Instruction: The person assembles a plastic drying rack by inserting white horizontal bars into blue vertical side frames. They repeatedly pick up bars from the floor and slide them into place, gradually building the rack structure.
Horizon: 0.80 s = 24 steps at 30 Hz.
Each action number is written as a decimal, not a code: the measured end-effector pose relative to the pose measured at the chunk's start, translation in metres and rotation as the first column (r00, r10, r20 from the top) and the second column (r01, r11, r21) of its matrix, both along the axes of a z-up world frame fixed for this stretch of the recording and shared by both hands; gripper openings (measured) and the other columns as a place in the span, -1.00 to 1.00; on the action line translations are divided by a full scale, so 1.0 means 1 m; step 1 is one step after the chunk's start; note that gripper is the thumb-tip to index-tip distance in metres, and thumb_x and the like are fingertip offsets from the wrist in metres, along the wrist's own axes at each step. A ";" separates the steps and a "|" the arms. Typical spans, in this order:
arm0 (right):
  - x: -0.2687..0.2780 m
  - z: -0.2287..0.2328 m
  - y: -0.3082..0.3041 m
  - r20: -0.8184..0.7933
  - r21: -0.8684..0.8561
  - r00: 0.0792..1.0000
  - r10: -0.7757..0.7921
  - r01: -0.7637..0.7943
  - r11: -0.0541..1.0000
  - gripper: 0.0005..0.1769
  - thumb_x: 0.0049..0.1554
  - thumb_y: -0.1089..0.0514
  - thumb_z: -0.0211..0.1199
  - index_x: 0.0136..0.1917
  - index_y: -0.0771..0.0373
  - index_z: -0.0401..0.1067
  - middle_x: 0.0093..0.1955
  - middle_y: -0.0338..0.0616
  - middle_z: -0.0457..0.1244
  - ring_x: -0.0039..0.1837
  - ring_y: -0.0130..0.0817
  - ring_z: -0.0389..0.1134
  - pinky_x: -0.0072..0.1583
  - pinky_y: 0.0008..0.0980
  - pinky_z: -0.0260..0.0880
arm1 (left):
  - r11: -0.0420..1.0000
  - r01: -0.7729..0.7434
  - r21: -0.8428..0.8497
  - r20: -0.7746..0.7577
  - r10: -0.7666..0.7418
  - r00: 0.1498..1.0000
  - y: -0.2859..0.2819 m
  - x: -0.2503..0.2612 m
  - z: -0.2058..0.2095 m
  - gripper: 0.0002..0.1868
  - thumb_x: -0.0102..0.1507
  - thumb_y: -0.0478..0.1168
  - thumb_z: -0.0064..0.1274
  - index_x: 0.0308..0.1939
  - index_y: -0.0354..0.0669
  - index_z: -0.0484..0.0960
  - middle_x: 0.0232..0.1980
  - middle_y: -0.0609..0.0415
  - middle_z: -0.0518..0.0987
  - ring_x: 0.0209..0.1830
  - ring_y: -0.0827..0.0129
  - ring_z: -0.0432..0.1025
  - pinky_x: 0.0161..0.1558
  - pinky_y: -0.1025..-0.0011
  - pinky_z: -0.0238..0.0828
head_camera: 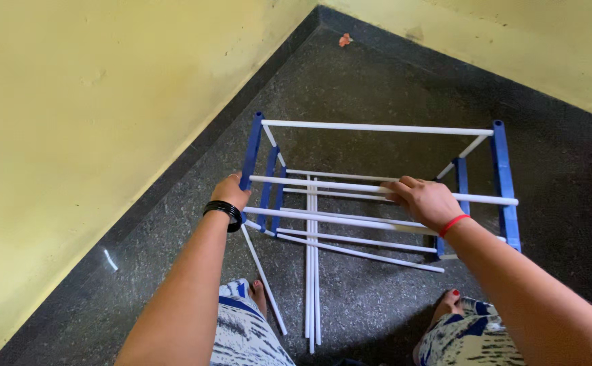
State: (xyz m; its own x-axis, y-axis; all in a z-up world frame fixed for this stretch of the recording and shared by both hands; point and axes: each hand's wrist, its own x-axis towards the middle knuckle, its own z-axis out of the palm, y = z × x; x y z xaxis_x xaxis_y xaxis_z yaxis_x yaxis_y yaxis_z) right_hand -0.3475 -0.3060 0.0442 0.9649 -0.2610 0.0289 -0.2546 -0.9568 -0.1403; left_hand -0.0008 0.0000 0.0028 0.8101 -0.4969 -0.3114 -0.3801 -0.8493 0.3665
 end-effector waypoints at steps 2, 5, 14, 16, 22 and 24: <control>0.002 0.000 -0.001 -0.010 -0.003 1.000 0.008 -0.008 1.000 -0.58 0.22 -0.10 0.11 0.32 -0.08 0.43 0.08 -0.21 0.36 -0.13 -0.12 0.47 -0.14 -0.17 0.51 | 0.999 0.028 0.028 0.009 -0.028 1.000 0.000 0.003 0.001 -0.40 0.22 -0.19 0.20 0.36 -0.11 0.50 0.26 -0.17 0.58 0.26 -0.01 0.48 0.29 0.17 0.40; 0.000 -0.002 -0.001 -0.011 0.017 1.000 0.016 -0.016 1.000 -0.60 0.21 -0.09 0.13 0.29 -0.07 0.47 0.09 -0.24 0.39 -0.16 -0.12 0.48 -0.15 -0.16 0.51 | 0.997 0.049 0.057 0.057 -0.053 0.997 -0.002 0.005 -0.008 -0.35 0.20 -0.17 0.23 0.37 -0.12 0.45 0.29 -0.15 0.53 0.27 -0.01 0.45 0.29 0.16 0.38; 0.006 -0.008 -0.010 -0.100 0.192 0.995 -0.020 0.039 0.981 -0.62 0.20 -0.08 0.14 0.27 -0.10 0.51 0.02 -0.15 0.46 -0.07 -0.13 0.51 0.00 -0.16 0.53 | 0.994 0.026 0.105 0.009 -0.027 1.000 -0.002 0.002 0.004 -0.31 0.22 -0.17 0.21 0.44 -0.07 0.39 0.26 -0.18 0.55 0.26 -0.04 0.46 0.28 0.14 0.39; 0.011 -0.006 -0.013 -0.159 0.282 0.987 -0.026 0.071 0.957 -0.63 0.21 -0.09 0.14 0.25 -0.11 0.52 -0.01 -0.14 0.47 -0.07 -0.14 0.52 0.03 -0.18 0.53 | 0.994 0.017 0.108 0.002 -0.018 1.000 -0.001 0.002 0.004 -0.31 0.23 -0.18 0.19 0.46 -0.06 0.38 0.25 -0.19 0.57 0.25 -0.04 0.47 0.27 0.14 0.40; 0.025 0.005 -0.020 -0.341 0.393 0.937 -0.068 0.208 0.895 -0.62 0.22 -0.15 0.12 0.24 -0.14 0.55 0.01 -0.06 0.47 0.00 -0.03 0.51 0.11 -0.11 0.50 | 0.997 0.058 0.059 0.051 -0.061 0.997 -0.002 0.010 -0.007 -0.36 0.21 -0.17 0.19 0.38 -0.11 0.46 0.26 -0.20 0.56 0.24 -0.06 0.47 0.26 0.13 0.40; 0.027 0.009 -0.014 -0.308 0.394 0.949 -0.067 0.191 0.899 -0.62 0.19 -0.15 0.12 0.22 -0.17 0.56 0.04 -0.09 0.47 0.05 0.00 0.48 0.14 -0.05 0.46 | 0.993 0.045 0.109 0.029 -0.048 0.998 -0.009 0.008 -0.003 -0.46 0.25 -0.16 0.11 0.34 -0.05 0.54 0.27 -0.18 0.57 0.25 -0.08 0.47 0.27 0.10 0.40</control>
State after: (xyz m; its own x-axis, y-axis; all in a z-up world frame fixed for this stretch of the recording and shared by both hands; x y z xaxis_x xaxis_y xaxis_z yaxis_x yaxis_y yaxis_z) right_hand -0.3207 -0.3197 0.0535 0.8730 -0.3114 -0.3755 -0.4598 -0.7824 -0.4200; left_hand 0.0073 -0.0088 -0.0005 0.7973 -0.4987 -0.3400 -0.4298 -0.8646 0.2603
